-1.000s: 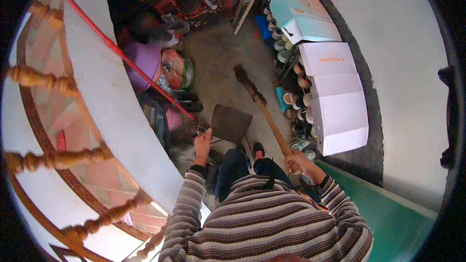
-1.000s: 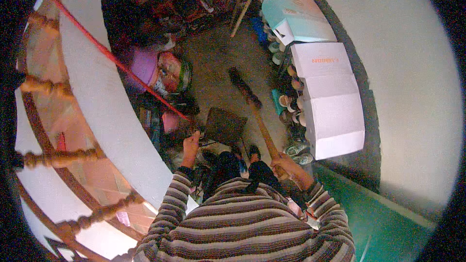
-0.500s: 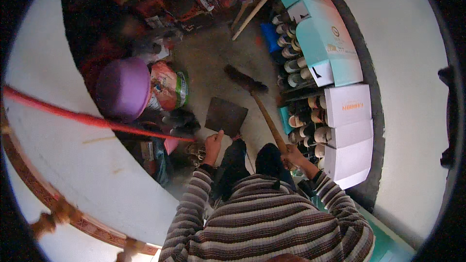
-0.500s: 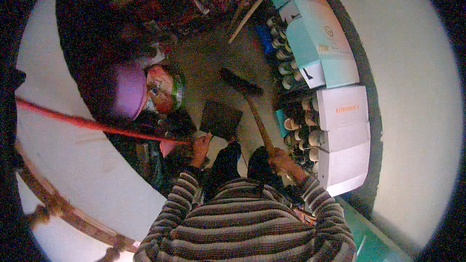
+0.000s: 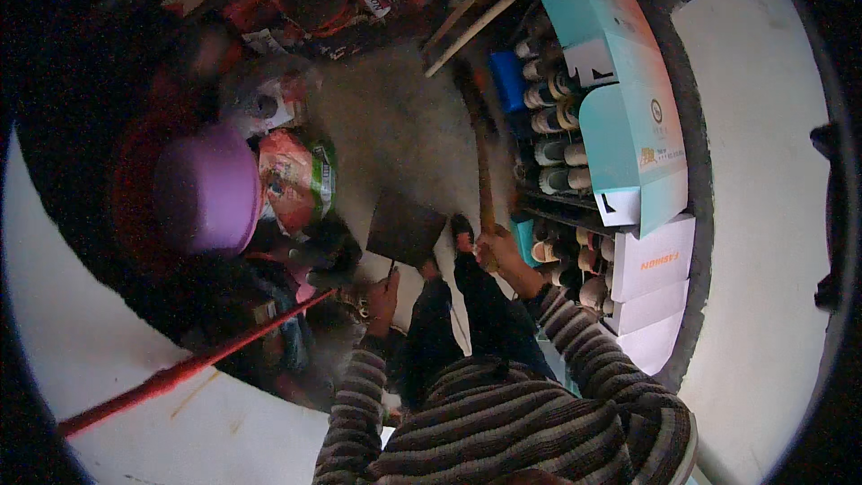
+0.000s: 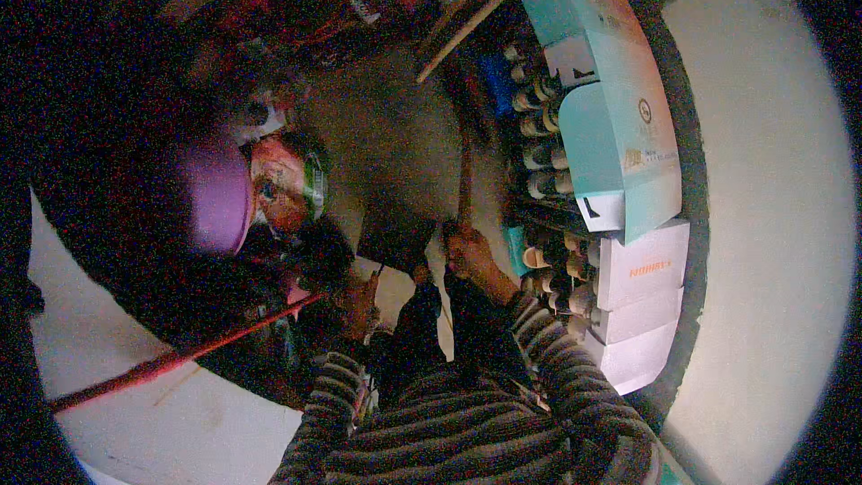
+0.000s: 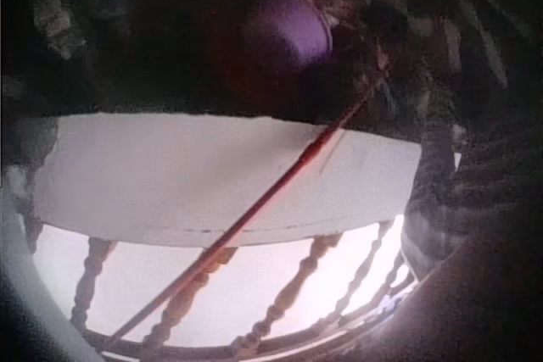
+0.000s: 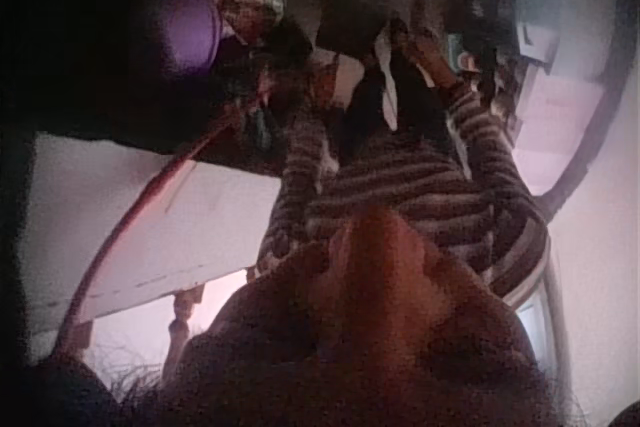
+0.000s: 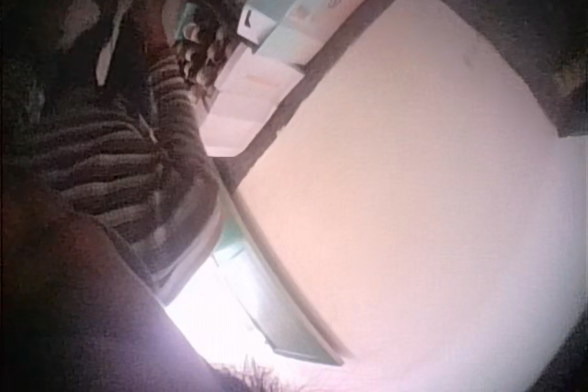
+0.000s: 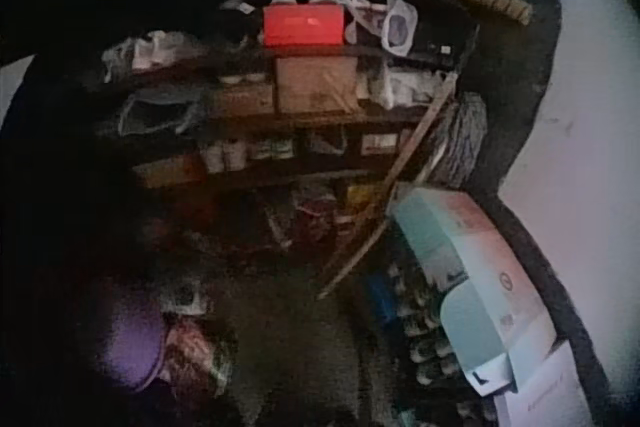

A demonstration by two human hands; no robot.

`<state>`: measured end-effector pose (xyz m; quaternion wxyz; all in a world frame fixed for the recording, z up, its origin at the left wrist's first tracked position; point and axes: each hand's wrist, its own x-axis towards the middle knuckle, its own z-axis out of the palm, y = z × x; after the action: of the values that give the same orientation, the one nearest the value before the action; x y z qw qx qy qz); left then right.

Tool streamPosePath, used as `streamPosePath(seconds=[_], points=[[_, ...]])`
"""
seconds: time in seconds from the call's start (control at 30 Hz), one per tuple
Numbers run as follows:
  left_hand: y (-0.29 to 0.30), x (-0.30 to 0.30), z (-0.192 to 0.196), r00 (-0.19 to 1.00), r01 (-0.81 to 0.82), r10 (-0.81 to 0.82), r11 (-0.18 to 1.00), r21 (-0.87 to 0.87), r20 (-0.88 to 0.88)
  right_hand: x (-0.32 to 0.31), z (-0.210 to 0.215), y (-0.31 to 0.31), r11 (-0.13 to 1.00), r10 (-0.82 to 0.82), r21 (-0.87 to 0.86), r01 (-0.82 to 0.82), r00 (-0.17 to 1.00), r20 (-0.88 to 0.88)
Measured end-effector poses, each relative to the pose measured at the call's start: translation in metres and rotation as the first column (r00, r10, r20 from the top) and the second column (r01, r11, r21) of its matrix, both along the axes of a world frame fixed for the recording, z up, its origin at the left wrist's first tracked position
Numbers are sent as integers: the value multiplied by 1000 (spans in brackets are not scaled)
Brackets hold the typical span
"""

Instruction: The person sweeps the floor with a broom and uses a dustpan to collect debris. They move through multiple areas, sweeping around furniture and into corners, then gather the swept material into the dustpan.

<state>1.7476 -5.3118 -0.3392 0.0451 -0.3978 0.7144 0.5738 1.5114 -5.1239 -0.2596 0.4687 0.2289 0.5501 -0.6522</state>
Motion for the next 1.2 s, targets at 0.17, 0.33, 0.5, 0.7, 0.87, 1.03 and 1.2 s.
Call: streamPosePath(seconds=[0.17, 0.33, 0.5, 0.7, 0.87, 1.03, 1.2], points=[[-1, -6, -7, 964, 54, -29, 995, -87, 264, -39, -35, -37, 975, 167, 191, -111, 936, -311], [3, -2, -25, 994, -67, 75, 992, -106, 74, -100, -112, -30, 819, 476, 508, -266, 810, -343], [2, -5, -30, 965, -12, 32, 997, -76, 260, -105, -169, 13, 708, 694, 639, -300, 463, -552], [0, -15, -24, 992, -53, 66, 991, -123, 108, -53, -73, 48, 637, 715, 527, -562, 686, -132], [-13, -24, -15, 994, 36, -28, 997, -74, 110, -45, 27, 102, 979, 162, -159, -131, 966, 202], [-15, -32, -2, 985, 13, -13, 1000, 5, 174, -46, 61, 102, 992, 73, -116, -55, 986, 149], [-18, -34, -14, 948, 152, -141, 988, -18, 285, -85, 16, 74, 977, 210, 21, -211, 977, 28]])
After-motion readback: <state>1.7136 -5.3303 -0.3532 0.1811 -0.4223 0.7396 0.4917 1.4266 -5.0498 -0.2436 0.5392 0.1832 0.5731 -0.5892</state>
